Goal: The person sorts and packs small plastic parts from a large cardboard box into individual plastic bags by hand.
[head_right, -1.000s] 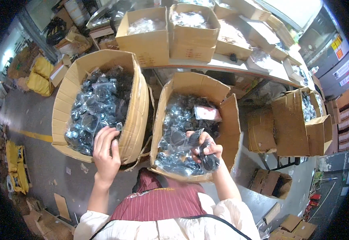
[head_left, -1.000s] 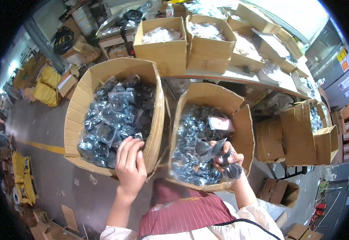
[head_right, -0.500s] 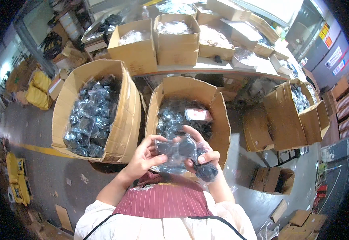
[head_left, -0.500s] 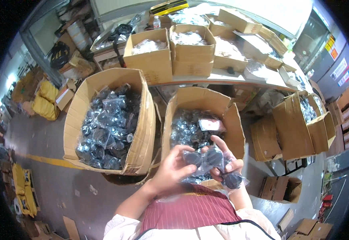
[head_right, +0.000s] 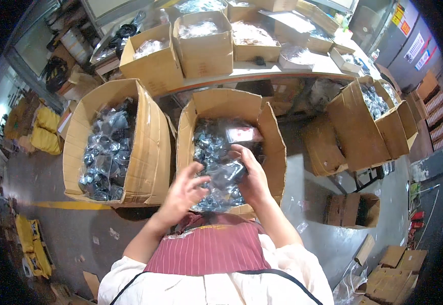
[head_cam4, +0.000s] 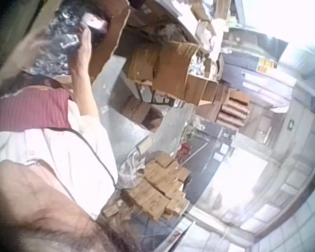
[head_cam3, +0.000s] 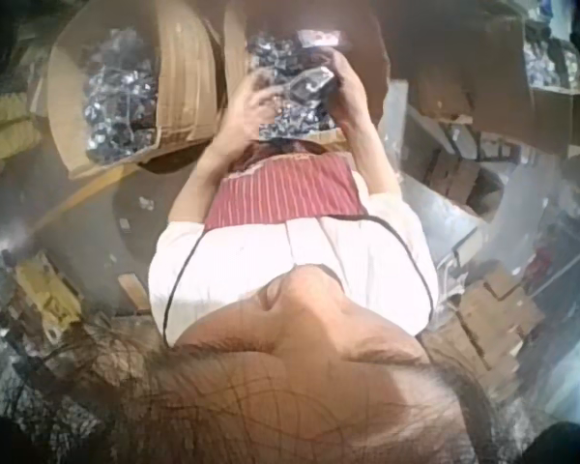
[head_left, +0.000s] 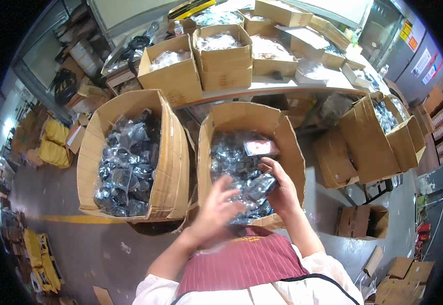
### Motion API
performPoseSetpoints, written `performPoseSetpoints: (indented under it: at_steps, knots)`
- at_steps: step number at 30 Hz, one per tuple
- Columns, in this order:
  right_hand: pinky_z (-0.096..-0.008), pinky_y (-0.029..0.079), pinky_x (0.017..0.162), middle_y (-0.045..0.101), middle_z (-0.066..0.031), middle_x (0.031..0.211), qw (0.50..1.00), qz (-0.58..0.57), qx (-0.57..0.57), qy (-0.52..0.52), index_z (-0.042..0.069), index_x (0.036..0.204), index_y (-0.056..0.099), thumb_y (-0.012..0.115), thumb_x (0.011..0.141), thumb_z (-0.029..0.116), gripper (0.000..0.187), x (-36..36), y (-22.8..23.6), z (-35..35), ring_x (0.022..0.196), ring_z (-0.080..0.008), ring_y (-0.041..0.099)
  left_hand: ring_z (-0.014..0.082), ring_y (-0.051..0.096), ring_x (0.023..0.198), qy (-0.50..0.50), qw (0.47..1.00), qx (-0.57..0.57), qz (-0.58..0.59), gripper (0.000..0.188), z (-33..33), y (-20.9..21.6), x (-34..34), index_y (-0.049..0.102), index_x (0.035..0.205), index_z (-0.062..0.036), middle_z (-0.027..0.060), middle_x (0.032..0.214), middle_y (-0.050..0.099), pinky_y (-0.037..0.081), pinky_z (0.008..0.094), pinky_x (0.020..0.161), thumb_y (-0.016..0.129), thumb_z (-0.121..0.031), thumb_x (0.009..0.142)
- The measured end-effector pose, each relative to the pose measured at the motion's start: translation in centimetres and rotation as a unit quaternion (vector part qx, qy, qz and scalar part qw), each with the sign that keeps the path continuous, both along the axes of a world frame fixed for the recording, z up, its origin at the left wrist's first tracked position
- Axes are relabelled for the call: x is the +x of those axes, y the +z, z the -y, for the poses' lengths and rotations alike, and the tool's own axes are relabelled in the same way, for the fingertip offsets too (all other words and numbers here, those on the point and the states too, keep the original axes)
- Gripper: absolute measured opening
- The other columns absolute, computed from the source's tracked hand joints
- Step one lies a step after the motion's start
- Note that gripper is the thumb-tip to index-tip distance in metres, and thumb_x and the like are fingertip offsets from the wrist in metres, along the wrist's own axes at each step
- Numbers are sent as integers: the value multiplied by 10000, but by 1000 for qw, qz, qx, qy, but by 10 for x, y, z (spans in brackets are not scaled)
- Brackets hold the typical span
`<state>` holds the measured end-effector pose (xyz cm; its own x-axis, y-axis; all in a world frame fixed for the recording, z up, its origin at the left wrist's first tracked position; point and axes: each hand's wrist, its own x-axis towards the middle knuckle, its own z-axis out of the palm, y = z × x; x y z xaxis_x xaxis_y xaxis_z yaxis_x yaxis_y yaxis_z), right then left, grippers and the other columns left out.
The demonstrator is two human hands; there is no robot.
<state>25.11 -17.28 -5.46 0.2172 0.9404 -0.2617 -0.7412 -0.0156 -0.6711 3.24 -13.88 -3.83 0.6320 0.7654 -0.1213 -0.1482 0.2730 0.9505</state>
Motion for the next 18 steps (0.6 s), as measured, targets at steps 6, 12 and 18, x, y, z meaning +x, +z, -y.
performPoseSetpoints:
  at_steps: [6,12,18]
  knots:
    - [-363,415,1052,572,-85,1325,996,-10,14,85,37,1416,507,537,1035,316,473,-12,10,8,1208,-198,545,225,603,1145,58,998,-17,29,545,1,14,17,304,1482,28,184,1351,502,565,383,943,554,-113,1019]
    - [-322,409,1062,538,-107,1407,993,34,26,108,4,1498,406,654,940,74,615,-16,26,21,1264,-176,520,246,696,975,116,989,-64,60,403,-9,11,-1,413,1377,28,171,1205,627,599,396,874,547,-64,1008]
    - [-287,499,925,657,-94,1255,986,145,63,48,-7,1395,508,672,948,65,482,-20,11,21,1100,-111,610,268,722,947,142,987,-20,68,406,-11,8,-3,432,1362,-8,185,1176,665,629,416,833,594,-88,999]
